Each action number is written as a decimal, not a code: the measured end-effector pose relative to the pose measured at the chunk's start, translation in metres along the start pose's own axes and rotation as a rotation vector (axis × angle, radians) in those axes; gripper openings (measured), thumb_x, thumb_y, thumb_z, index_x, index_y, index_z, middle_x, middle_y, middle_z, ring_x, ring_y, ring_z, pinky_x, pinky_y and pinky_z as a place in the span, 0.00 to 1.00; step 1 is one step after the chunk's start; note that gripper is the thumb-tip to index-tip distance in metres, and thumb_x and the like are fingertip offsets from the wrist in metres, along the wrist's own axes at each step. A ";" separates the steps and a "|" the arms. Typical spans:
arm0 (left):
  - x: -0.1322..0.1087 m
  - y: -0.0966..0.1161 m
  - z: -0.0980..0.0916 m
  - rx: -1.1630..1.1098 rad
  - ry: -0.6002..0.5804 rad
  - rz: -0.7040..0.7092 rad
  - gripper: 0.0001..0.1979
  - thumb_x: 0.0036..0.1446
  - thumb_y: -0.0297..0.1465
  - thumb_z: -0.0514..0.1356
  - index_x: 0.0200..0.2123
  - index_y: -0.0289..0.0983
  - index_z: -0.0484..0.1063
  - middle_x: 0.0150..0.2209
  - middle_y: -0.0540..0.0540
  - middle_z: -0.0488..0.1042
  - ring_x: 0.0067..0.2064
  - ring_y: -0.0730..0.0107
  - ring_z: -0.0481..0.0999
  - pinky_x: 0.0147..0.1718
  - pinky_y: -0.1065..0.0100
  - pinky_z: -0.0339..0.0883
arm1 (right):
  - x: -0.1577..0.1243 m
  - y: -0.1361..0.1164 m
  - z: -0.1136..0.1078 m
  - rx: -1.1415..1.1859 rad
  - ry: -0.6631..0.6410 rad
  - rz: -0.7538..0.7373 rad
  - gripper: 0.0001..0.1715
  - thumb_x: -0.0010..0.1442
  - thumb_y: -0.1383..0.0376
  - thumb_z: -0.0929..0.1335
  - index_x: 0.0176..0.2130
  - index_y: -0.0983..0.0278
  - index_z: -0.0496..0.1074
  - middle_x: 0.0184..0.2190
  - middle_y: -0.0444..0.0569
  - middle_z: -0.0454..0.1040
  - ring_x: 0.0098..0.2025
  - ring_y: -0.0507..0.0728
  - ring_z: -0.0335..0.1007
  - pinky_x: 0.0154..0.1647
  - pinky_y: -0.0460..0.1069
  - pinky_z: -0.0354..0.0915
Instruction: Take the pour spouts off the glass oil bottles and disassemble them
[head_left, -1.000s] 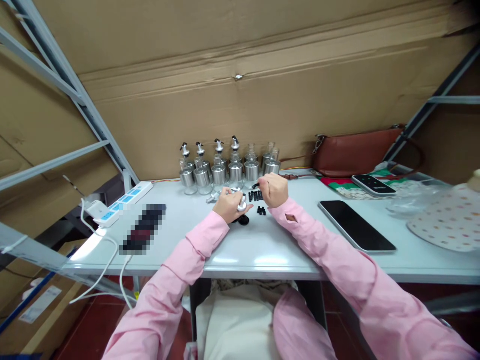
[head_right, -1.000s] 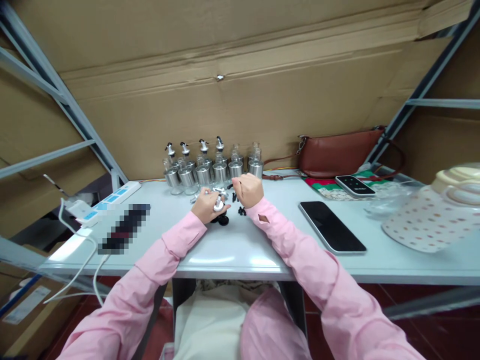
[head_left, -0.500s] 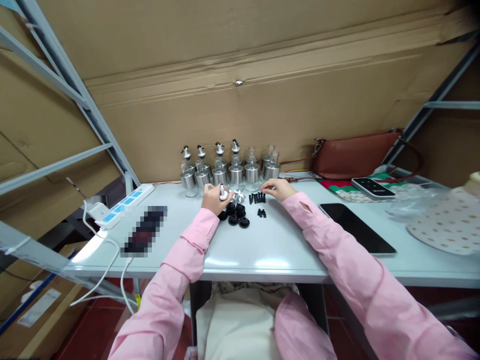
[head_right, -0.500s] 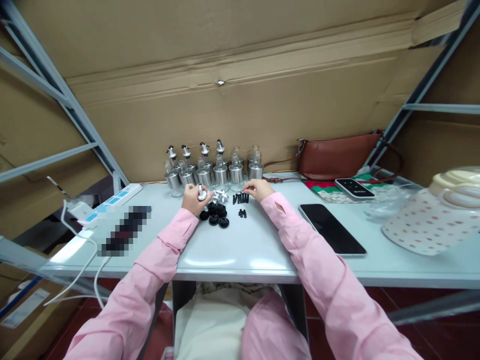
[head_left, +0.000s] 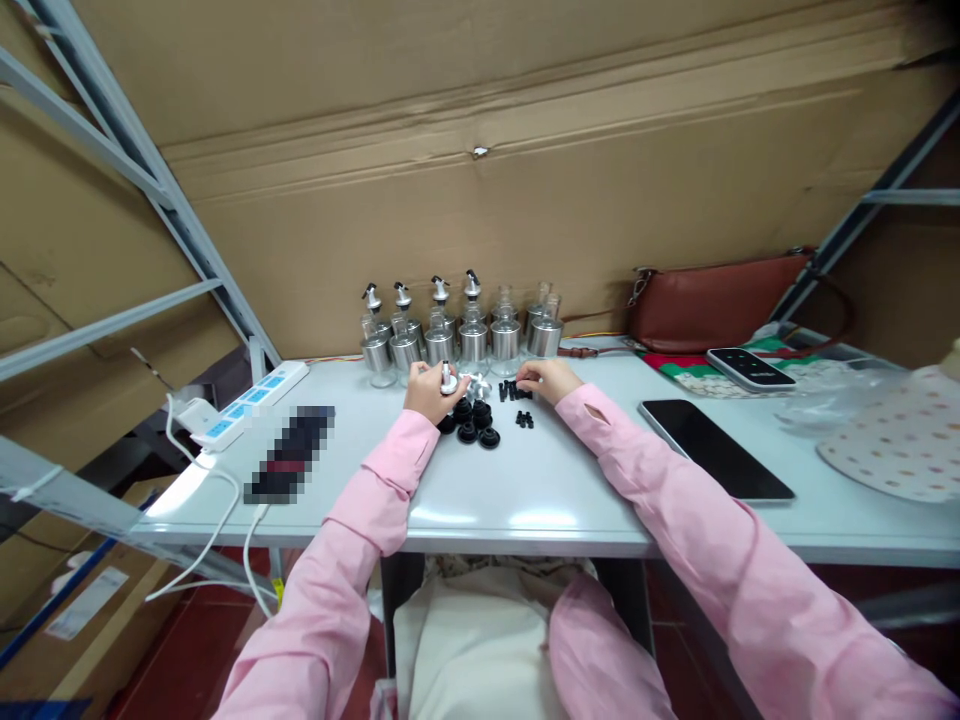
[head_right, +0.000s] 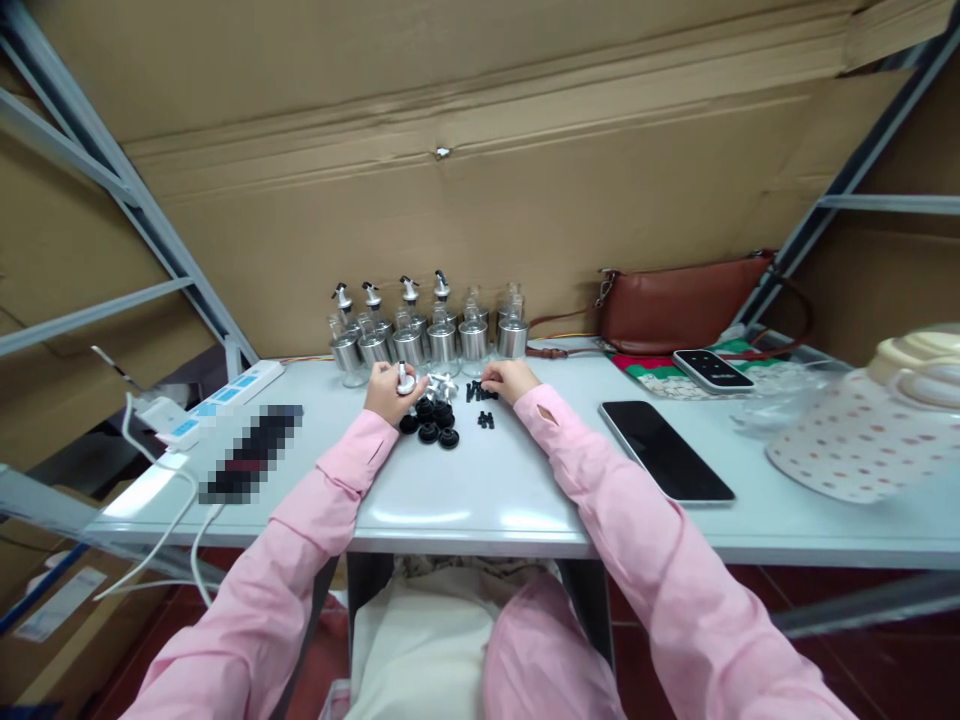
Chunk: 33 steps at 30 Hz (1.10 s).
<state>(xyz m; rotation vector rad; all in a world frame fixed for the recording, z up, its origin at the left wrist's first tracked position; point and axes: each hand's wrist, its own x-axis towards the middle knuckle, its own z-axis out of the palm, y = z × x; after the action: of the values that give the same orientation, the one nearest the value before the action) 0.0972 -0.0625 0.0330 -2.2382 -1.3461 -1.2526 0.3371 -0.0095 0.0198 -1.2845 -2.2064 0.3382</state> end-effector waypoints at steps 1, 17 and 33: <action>0.000 0.000 0.000 -0.002 0.000 -0.002 0.13 0.53 0.41 0.56 0.25 0.38 0.63 0.21 0.51 0.70 0.24 0.71 0.61 0.38 0.62 0.57 | 0.000 0.001 0.001 -0.016 -0.011 -0.018 0.02 0.48 0.69 0.69 0.27 0.65 0.74 0.21 0.43 0.73 0.24 0.50 0.68 0.30 0.45 0.62; 0.001 0.002 -0.001 -0.013 0.010 0.000 0.13 0.52 0.41 0.56 0.23 0.38 0.62 0.19 0.51 0.68 0.23 0.71 0.60 0.38 0.62 0.59 | 0.002 0.012 -0.006 -0.152 -0.084 -0.059 0.08 0.46 0.74 0.69 0.28 0.64 0.77 0.26 0.45 0.75 0.24 0.50 0.67 0.30 0.45 0.64; 0.000 0.001 0.001 0.004 0.005 0.001 0.13 0.51 0.42 0.57 0.23 0.39 0.64 0.20 0.51 0.68 0.24 0.70 0.62 0.36 0.63 0.60 | -0.002 0.014 -0.006 -0.244 -0.057 -0.046 0.13 0.48 0.76 0.65 0.28 0.62 0.76 0.22 0.44 0.75 0.25 0.52 0.69 0.30 0.45 0.64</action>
<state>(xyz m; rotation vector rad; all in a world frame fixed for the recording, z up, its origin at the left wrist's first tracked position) 0.0985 -0.0629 0.0329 -2.2315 -1.3450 -1.2530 0.3516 -0.0041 0.0172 -1.3608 -2.3789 0.0895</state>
